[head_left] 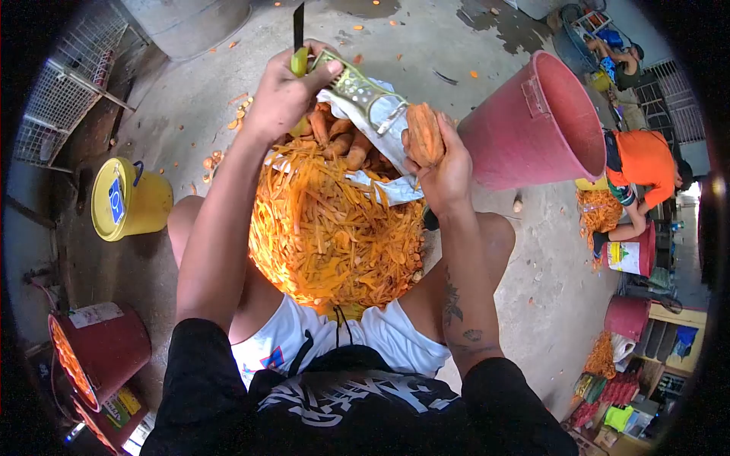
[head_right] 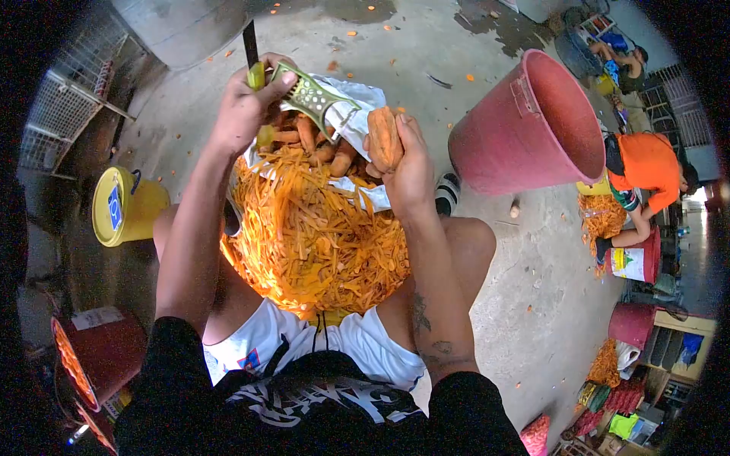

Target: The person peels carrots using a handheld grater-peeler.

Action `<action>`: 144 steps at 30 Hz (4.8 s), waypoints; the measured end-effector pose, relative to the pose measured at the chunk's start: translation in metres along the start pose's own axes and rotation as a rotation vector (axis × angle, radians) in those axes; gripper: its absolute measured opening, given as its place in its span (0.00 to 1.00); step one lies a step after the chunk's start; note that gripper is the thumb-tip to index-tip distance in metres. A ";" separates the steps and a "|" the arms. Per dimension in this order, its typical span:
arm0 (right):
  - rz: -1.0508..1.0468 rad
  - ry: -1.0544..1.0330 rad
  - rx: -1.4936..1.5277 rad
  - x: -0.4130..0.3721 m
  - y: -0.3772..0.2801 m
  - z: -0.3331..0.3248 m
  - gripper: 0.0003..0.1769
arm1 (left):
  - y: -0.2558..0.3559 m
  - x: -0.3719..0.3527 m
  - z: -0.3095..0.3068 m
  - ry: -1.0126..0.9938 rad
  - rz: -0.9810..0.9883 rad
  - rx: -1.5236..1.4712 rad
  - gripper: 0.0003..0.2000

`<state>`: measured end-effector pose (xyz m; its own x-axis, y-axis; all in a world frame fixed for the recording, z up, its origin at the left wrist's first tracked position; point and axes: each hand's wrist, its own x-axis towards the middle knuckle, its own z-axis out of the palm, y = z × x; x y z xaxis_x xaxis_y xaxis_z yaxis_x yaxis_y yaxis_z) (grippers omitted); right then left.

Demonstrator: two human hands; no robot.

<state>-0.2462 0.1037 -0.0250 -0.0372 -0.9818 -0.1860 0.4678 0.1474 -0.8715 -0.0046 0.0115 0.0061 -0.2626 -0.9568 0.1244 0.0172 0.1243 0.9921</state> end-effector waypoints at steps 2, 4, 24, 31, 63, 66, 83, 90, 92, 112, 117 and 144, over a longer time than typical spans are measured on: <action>0.027 0.048 0.033 -0.001 0.007 0.012 0.20 | 0.004 -0.012 0.016 0.015 0.002 0.019 0.10; 0.035 0.101 0.129 0.002 0.013 0.019 0.18 | -0.006 -0.016 0.037 -0.021 0.230 0.008 0.07; 0.072 -0.188 0.258 -0.014 0.006 0.023 0.16 | -0.010 -0.020 0.033 0.162 0.147 0.090 0.10; -0.007 -0.199 0.230 -0.020 0.005 0.022 0.21 | -0.014 0.008 -0.002 0.280 0.108 -0.038 0.07; -0.024 -0.222 0.207 -0.018 0.005 0.026 0.20 | -0.026 0.006 0.002 0.421 -0.005 -0.195 0.07; 0.114 -0.120 0.293 -0.015 0.009 0.021 0.21 | -0.008 -0.030 0.041 0.253 0.096 0.007 0.10; 0.066 -0.205 0.217 -0.024 0.002 0.029 0.21 | -0.022 -0.003 0.012 0.300 0.179 -0.053 0.06; 0.106 -0.145 0.214 -0.020 0.000 0.026 0.20 | -0.001 -0.043 0.052 0.125 0.292 0.066 0.08; 0.022 -0.010 0.055 -0.029 0.003 0.030 0.23 | -0.004 -0.036 0.037 0.163 0.165 0.023 0.08; 0.026 -0.078 0.212 -0.018 0.003 0.024 0.23 | 0.005 -0.047 0.052 0.119 0.375 0.164 0.08; -0.053 0.039 0.136 -0.024 0.005 0.037 0.24 | -0.030 0.009 -0.003 0.367 0.296 0.059 0.07; -0.025 0.168 0.245 -0.010 0.003 0.012 0.16 | -0.013 -0.024 0.028 0.021 0.202 0.817 0.13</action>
<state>-0.2338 0.1123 -0.0204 -0.1875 -0.9484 -0.2559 0.6630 0.0700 -0.7453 -0.0256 0.0399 -0.0106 -0.3112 -0.8996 0.3063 -0.6441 0.4367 0.6281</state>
